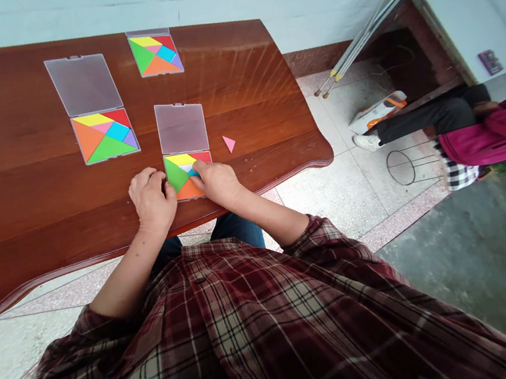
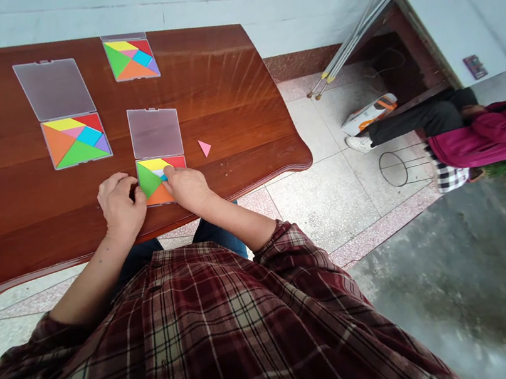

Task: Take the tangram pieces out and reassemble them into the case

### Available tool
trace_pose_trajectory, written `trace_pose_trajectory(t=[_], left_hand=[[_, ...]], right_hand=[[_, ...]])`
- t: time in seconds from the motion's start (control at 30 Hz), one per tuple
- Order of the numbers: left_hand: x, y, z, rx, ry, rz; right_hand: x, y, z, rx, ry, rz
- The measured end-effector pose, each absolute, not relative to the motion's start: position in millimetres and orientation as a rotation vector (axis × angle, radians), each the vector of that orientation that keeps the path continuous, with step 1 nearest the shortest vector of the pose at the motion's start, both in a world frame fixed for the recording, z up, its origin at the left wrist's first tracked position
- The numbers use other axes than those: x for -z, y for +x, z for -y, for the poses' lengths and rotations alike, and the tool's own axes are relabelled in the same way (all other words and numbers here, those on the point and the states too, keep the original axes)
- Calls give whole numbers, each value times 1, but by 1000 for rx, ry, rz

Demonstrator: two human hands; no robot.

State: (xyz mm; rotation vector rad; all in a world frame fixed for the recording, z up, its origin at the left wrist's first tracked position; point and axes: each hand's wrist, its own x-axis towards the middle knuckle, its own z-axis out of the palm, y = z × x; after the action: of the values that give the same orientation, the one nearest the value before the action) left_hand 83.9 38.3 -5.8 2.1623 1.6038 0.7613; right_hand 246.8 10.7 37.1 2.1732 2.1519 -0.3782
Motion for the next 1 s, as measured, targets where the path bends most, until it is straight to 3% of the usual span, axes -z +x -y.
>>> trace_pose_trajectory(t=[1.0], left_hand=[[4, 83, -38, -723, 2124, -1590]], right_hand=[[-48, 306, -2, 664, 2343, -2166]])
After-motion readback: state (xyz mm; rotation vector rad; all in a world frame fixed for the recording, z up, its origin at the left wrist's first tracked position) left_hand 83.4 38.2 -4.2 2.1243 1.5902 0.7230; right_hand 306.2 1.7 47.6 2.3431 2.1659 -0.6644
